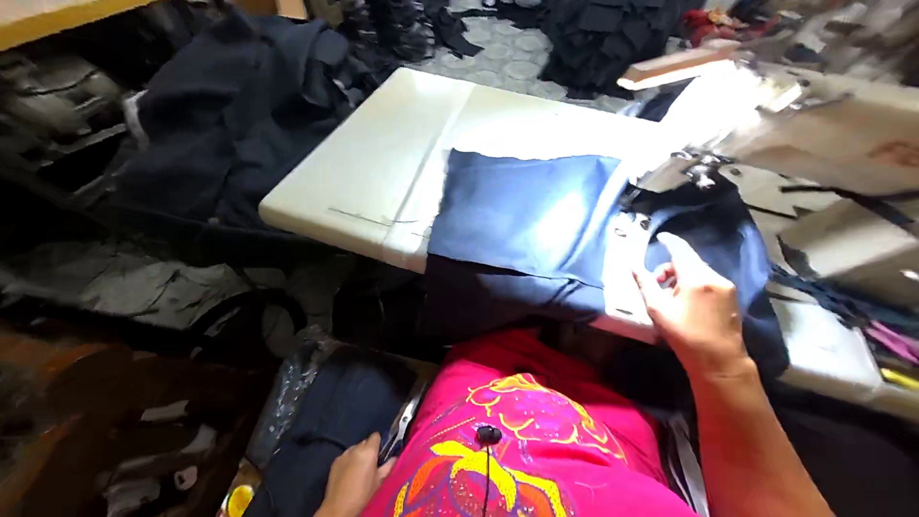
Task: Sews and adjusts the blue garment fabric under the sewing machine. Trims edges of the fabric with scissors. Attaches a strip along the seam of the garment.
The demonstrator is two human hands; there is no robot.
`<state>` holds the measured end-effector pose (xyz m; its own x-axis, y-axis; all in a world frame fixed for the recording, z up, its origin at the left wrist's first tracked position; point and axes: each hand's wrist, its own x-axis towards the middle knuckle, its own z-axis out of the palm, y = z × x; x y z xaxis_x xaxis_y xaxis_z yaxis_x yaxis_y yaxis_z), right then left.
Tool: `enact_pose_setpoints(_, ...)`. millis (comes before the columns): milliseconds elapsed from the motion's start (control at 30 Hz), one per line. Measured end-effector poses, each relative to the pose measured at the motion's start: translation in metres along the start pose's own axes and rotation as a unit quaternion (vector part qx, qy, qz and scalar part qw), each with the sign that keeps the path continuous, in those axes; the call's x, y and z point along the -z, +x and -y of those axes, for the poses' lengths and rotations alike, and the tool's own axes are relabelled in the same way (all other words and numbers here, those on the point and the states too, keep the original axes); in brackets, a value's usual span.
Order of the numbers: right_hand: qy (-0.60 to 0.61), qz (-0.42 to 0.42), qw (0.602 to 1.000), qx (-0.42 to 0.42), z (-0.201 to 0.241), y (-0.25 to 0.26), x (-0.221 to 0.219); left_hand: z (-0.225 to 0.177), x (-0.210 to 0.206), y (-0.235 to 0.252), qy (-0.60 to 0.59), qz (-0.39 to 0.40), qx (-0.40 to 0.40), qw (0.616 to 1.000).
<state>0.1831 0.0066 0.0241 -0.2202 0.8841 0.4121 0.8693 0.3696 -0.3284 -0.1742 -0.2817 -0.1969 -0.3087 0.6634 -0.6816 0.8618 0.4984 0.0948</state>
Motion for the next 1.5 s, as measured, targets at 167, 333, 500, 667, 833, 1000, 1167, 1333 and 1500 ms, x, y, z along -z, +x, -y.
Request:
enact_pose_setpoints(167, -0.130, 0.138, 0.924, -0.331, -0.051, -0.016, 0.034, 0.039, -0.086, 0.066, 0.043, 0.008, -0.010, 0.999)
enact_pose_setpoints(333, -0.105, 0.141, 0.937, -0.302, -0.089, 0.017, 0.018, -0.012, 0.008, 0.047, 0.023, -0.119, -0.134, 0.984)
enact_pose_setpoints(500, -0.112, 0.089, 0.970, -0.195, -0.142, 0.095, 0.008, -0.121, 0.151, 0.001, -0.084, -0.434, -0.449, 0.776)
enact_pose_setpoints(667, -0.077, 0.096, 0.983, -0.136, -0.126, 0.098, 0.031, -0.190, 0.221, 0.017, 0.039, -0.350, -0.451, 0.820)
enact_pose_setpoints(833, 0.203, 0.174, 0.964, -0.008, -0.042, -0.034, 0.010, -0.223, 0.293, 0.072, 0.100, -0.271, -0.413, 0.864)
enact_pose_setpoints(1000, 0.202, 0.477, 0.840, -0.162, -0.023, -0.074, -0.086, -0.280, 0.341, 0.122, 0.137, -0.230, -0.415, 0.869)
enact_pose_setpoints(1167, 0.302, 0.552, 0.750, -0.202, 0.063, -0.044, -0.135, -0.331, 0.368, 0.161, 0.127, -0.252, -0.412, 0.866)
enact_pose_setpoints(1333, 0.487, 0.595, 0.635, -0.076, 0.135, 0.017, -0.090, -0.273, 0.420, 0.204, 0.064, -0.287, -0.323, 0.900)
enact_pose_setpoints(1500, 0.390, 0.252, 0.881, -0.089, 0.155, 0.169, -0.082, -0.122, 0.453, 0.206, 0.050, -0.318, -0.127, 0.938)
